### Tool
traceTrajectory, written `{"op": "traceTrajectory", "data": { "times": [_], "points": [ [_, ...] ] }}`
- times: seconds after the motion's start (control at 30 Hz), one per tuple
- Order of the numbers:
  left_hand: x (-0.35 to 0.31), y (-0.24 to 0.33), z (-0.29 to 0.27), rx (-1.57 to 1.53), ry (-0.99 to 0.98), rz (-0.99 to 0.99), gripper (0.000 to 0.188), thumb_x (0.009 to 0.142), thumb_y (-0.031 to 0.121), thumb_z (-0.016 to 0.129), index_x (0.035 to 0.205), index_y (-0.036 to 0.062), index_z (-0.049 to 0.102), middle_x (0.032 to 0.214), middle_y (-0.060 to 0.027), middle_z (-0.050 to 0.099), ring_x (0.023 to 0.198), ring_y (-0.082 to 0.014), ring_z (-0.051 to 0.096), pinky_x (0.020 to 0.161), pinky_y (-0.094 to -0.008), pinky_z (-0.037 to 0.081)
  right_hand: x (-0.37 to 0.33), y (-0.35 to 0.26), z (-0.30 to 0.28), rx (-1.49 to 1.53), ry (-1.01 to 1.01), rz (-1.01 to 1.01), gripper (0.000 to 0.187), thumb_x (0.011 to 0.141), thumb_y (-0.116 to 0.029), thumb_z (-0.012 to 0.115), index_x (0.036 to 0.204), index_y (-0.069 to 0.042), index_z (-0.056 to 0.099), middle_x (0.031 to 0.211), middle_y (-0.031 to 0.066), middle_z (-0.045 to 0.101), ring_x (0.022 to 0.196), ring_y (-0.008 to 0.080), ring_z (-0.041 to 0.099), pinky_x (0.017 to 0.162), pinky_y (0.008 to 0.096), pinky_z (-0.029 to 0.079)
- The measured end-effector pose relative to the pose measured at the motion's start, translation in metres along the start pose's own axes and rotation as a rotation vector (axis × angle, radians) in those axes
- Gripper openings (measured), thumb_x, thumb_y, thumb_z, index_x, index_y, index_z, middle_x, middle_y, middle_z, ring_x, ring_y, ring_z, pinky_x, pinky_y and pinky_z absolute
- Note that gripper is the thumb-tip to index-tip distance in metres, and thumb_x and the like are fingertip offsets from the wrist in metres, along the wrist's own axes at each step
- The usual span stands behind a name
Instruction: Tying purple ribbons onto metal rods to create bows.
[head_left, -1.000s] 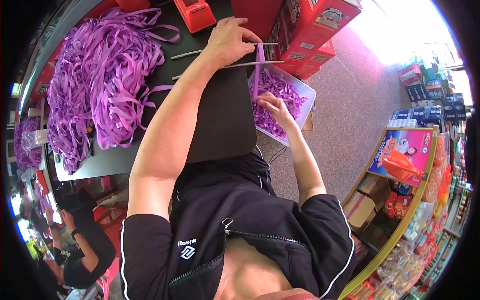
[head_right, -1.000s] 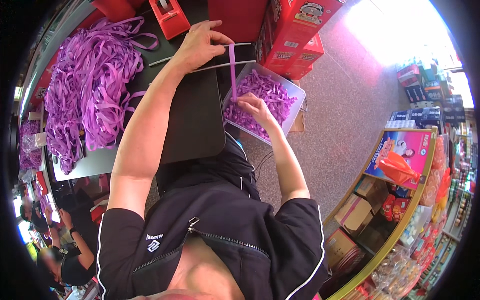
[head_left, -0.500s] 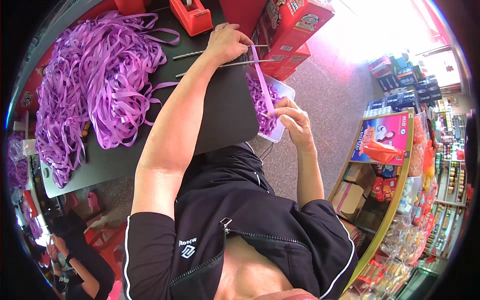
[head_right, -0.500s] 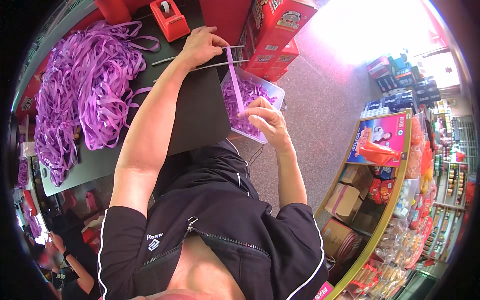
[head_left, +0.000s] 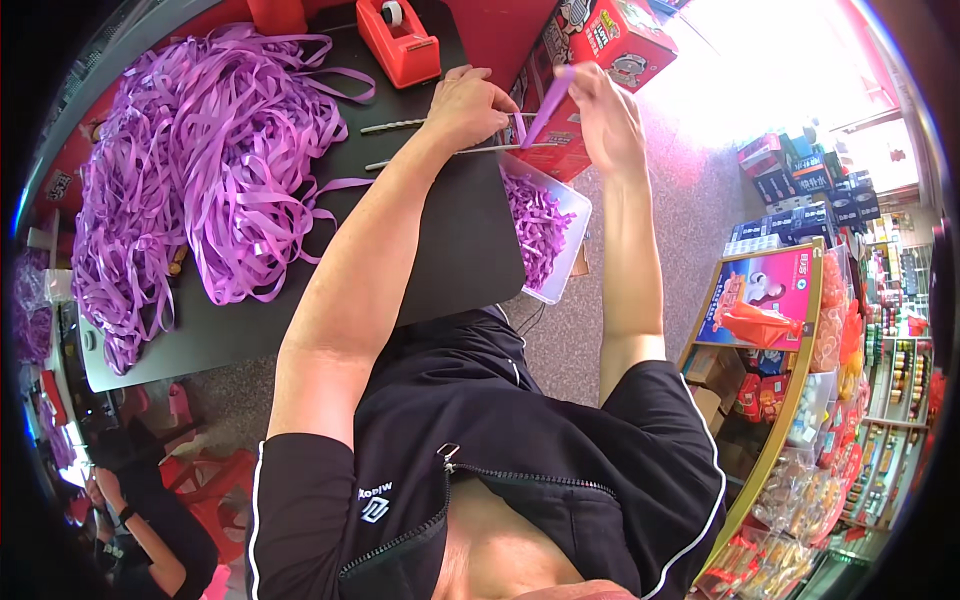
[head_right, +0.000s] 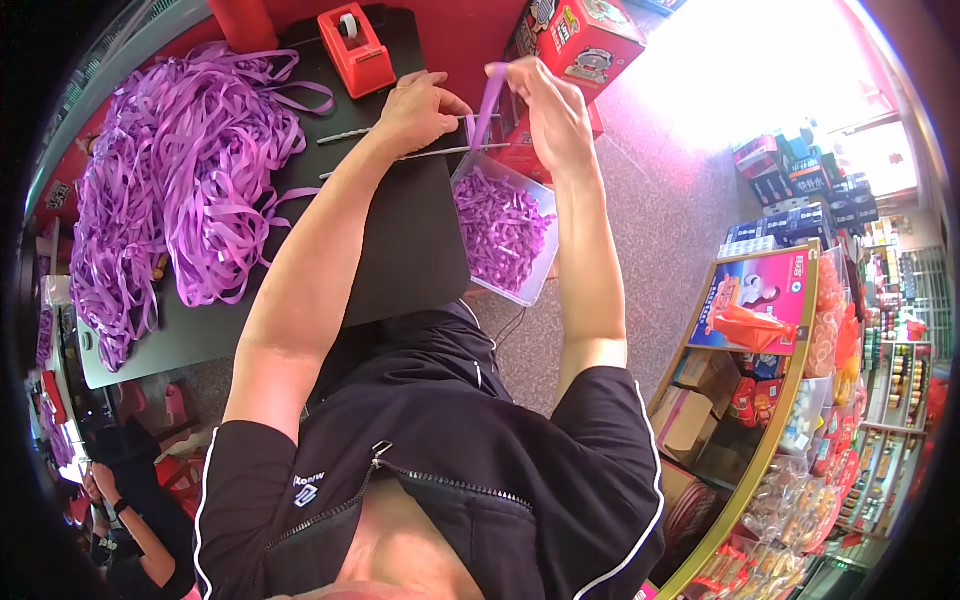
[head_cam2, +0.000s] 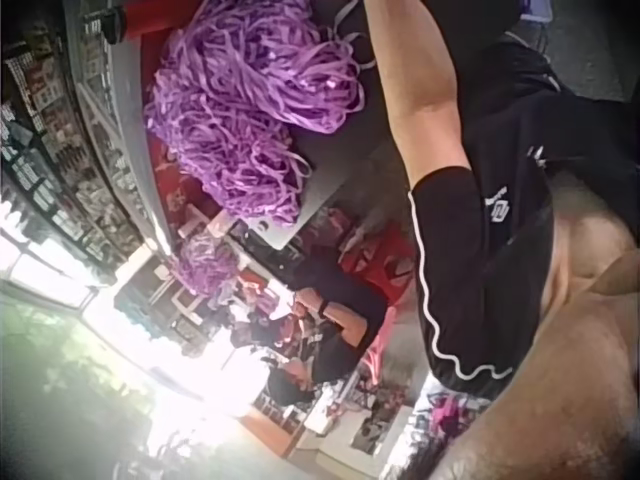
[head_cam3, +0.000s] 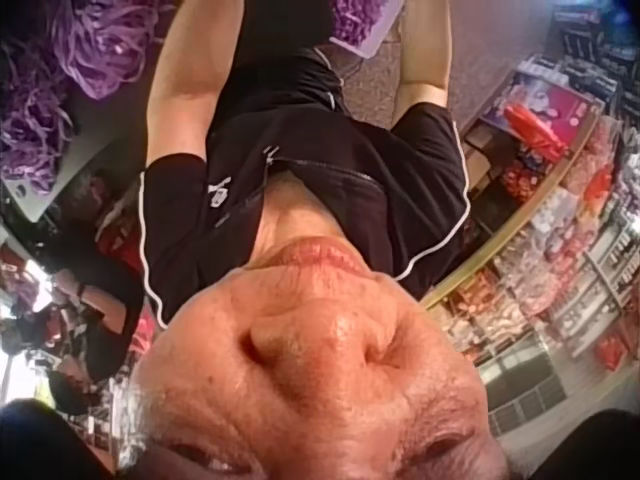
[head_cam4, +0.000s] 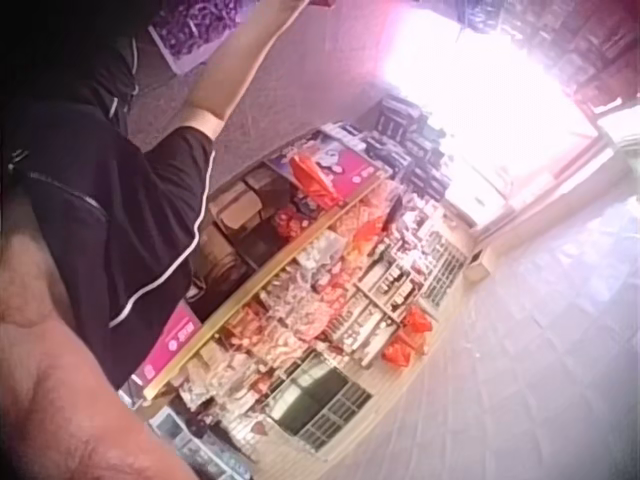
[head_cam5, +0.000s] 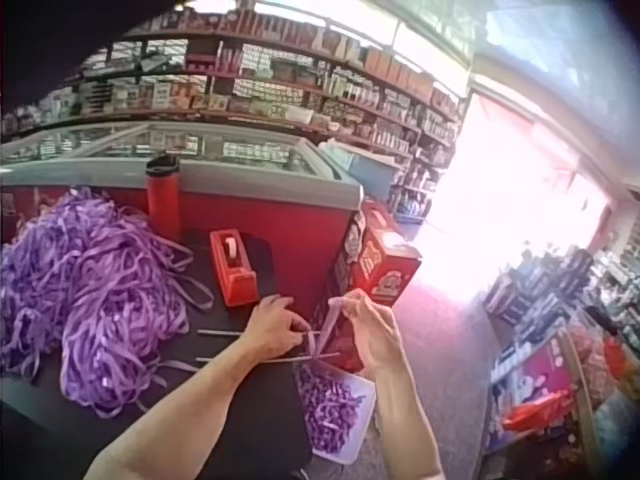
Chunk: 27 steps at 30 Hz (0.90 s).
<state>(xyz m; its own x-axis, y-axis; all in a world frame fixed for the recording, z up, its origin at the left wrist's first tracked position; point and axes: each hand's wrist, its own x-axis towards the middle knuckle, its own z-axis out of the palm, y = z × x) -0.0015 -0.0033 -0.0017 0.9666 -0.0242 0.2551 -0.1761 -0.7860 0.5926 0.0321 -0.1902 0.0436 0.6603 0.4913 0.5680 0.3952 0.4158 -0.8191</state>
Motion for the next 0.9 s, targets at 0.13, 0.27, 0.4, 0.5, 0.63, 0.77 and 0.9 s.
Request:
{"op": "traceTrajectory", "data": {
  "times": [0.13, 0.27, 0.4, 0.5, 0.63, 0.77, 0.9],
  "points": [
    [0.000, 0.004, -0.002, -0.001, 0.020, -0.013, 0.027, 0.066, 0.018, 0.064, 0.092, 0.0191, 0.072, 0.134, -0.0163, 0.045, 0.129, -0.0314, 0.033, 0.106, -0.0397, 0.026, 0.035, 0.037, -0.016, -0.053, 0.034, 0.150, 0.032, 0.094, -0.023, 0.048, 0.097, 0.005, 0.064, 0.095, 0.0031, 0.060, 0.091, 0.0106, 0.050, 0.086, 0.0258, 0.036],
    [-0.001, 0.005, -0.009, 0.005, -0.003, -0.002, 0.026, 0.064, 0.019, 0.065, 0.089, 0.0165, 0.073, 0.132, -0.0160, 0.047, 0.127, -0.0308, 0.035, 0.105, -0.0399, 0.028, 0.040, 0.066, -0.023, -0.178, -0.044, 0.233, 0.028, 0.092, -0.022, 0.052, 0.101, 0.001, 0.065, 0.098, 0.0014, 0.061, 0.092, 0.0086, 0.050, 0.087, 0.0240, 0.036],
    [0.000, 0.004, -0.007, -0.024, -0.003, -0.008, 0.028, 0.064, 0.019, 0.064, 0.090, 0.0150, 0.072, 0.132, -0.0146, 0.047, 0.127, -0.0303, 0.035, 0.105, -0.0397, 0.028, 0.035, 0.105, -0.034, 0.035, 0.020, 0.428, 0.030, 0.091, -0.024, 0.055, 0.104, 0.001, 0.065, 0.103, 0.0022, 0.061, 0.102, 0.0100, 0.052, 0.096, 0.0253, 0.034],
    [0.001, 0.003, -0.004, -0.008, 0.005, 0.002, 0.028, 0.065, 0.018, 0.064, 0.092, 0.0146, 0.072, 0.133, -0.0139, 0.046, 0.128, -0.0298, 0.034, 0.106, -0.0393, 0.027, 0.025, 0.120, -0.038, 0.034, 0.026, 0.454, 0.031, 0.091, -0.025, 0.055, 0.104, 0.001, 0.065, 0.104, 0.0032, 0.061, 0.103, 0.0107, 0.052, 0.097, 0.0261, 0.034],
    [0.001, 0.004, -0.003, -0.021, 0.013, 0.000, 0.029, 0.065, 0.019, 0.065, 0.092, 0.0145, 0.072, 0.133, -0.0136, 0.045, 0.128, -0.0299, 0.033, 0.106, -0.0389, 0.027, 0.009, 0.133, -0.046, 0.027, 0.021, 0.497, 0.030, 0.091, -0.026, 0.055, 0.101, 0.001, 0.065, 0.104, 0.0006, 0.058, 0.099, 0.0098, 0.052, 0.090, 0.0245, 0.037],
    [-0.001, 0.002, -0.004, -0.057, 0.040, -0.024, 0.028, 0.065, 0.019, 0.065, 0.092, 0.0169, 0.072, 0.135, -0.0129, 0.044, 0.128, -0.0305, 0.033, 0.107, -0.0389, 0.026, -0.016, 0.125, -0.037, -0.151, -0.036, 0.576, 0.029, 0.091, -0.026, 0.053, 0.099, -0.002, 0.066, 0.096, -0.0010, 0.058, 0.088, 0.0085, 0.054, 0.078, 0.0232, 0.041],
    [-0.001, 0.007, -0.001, -0.022, 0.007, -0.006, 0.030, 0.067, 0.018, 0.063, 0.095, 0.0205, 0.072, 0.137, -0.0140, 0.041, 0.130, -0.0310, 0.030, 0.108, -0.0396, 0.024, -0.056, 0.116, -0.043, -0.293, -0.121, 0.636, 0.032, 0.091, -0.029, 0.052, 0.103, -0.003, 0.065, 0.090, 0.0019, 0.062, 0.086, 0.0079, 0.055, 0.078, 0.0223, 0.041]
  ]
}}
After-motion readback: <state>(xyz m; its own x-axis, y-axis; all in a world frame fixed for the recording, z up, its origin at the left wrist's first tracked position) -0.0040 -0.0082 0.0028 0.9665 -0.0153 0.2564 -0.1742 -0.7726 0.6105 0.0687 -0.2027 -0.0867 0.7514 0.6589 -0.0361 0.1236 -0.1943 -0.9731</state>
